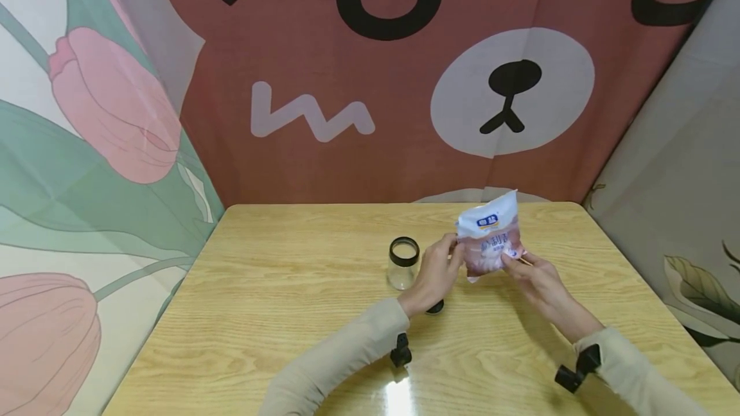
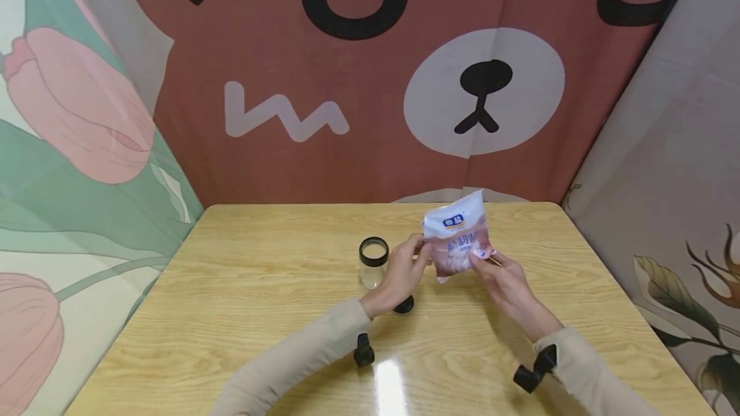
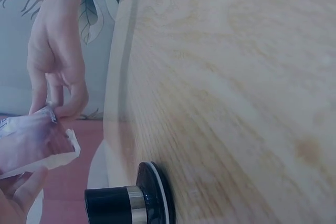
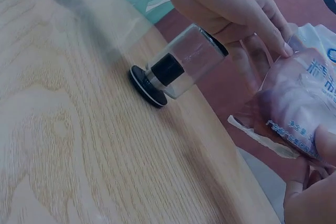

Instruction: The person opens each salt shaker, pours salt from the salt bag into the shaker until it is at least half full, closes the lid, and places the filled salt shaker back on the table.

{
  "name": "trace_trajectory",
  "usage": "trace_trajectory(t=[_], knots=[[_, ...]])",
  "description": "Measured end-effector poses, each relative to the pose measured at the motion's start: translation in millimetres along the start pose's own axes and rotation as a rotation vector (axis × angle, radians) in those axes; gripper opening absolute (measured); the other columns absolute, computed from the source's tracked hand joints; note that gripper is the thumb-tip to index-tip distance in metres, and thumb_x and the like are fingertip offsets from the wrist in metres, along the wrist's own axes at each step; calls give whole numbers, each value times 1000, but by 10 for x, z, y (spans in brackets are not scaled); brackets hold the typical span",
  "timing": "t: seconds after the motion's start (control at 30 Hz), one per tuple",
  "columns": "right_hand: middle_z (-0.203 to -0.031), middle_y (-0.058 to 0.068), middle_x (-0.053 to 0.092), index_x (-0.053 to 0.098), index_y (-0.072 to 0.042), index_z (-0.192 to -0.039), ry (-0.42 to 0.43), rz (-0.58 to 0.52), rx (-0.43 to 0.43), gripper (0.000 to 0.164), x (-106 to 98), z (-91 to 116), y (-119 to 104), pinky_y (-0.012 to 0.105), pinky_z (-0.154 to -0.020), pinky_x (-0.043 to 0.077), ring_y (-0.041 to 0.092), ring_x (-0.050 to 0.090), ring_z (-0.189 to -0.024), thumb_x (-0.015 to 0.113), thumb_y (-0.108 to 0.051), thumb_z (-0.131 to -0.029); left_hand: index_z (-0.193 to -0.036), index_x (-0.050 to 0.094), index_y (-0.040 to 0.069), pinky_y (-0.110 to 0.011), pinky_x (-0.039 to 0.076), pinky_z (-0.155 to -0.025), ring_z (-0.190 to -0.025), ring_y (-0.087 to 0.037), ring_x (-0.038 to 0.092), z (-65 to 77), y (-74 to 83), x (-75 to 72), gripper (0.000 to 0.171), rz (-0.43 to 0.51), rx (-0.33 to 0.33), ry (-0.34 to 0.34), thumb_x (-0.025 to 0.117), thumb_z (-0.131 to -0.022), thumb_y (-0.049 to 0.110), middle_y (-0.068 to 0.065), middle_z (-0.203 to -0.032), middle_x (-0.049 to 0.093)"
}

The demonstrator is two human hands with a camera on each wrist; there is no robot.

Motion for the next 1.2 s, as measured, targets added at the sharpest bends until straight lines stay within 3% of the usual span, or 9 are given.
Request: trace_trajectory(t=[0.1,0.23,0.37,0.5,0.6,0.8,0.97,1.2], knots=[[-104,-1,65,71,-15,-102,-20,3,1,32,7,-6,10,21,-89,51,9,64,-93,54,11,-96,-120,59,1,-10,50,-79,-101,-10,65,-5,-8,1,22,-9,-6,6,46,-107,12,-10,-111,68],[-102,2,65,69,-14,-110,-115,-1,-28,34,56,-2,33,22,-86,51,13,63,-90,48,11,-99,-120,60,0,-10,50,-79,-103,-11,65,-6,-9,-5,22,-11,-6,25,46,-106,12,-10,-112,68],[-106,4,63,56,-16,-123,-200,-10,-50,40,110,11,46,24,-87,50,14,61,-91,43,13,-99,-121,59,0,-10,51,-78,-101,-9,65,-4,12,-11,23,15,-5,31,46,-106,12,-10,-111,68],[-121,3,54,39,-21,-134,-259,12,-49,51,163,8,57,30,-96,50,15,62,-104,42,15,-98,-119,60,0,-10,50,-77,-100,-8,65,-18,51,-25,22,34,12,49,46,-106,12,-9,-107,68],[-130,1,49,31,-22,-138,-314,-14,-34,55,204,1,71,34,-102,46,19,61,-114,40,15,-99,-117,60,1,-10,50,-78,-101,-9,65,-29,85,-38,21,33,34,68,46,-107,13,-8,-103,69],[-132,1,50,22,-21,-141,-400,-75,-34,56,270,-7,99,39,-103,46,22,60,-118,33,15,-100,-115,61,2,-11,51,-77,-98,-9,66,-31,94,-42,20,26,21,80,46,-107,14,-8,-104,68],[-132,0,49,19,-21,-141,-400,-62,-56,56,291,-19,128,37,-102,47,17,58,-118,35,14,-100,-116,60,2,-12,52,-75,-96,-9,66,-23,86,-35,21,36,6,76,46,-107,14,-9,-107,68],[-128,3,56,36,-10,-134,-345,-63,-7,38,253,-32,170,32,-102,46,14,58,-119,39,10,-102,-120,59,1,-11,51,-76,-97,-6,65,-25,96,-19,24,74,8,44,44,-108,16,-10,-110,66]])
Point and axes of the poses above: each hand's wrist, its own z-axis away from the middle knuckle, its own x-axis out of the palm, y = z × x, the point moved 5 cm from there along -z, towards the middle knuckle
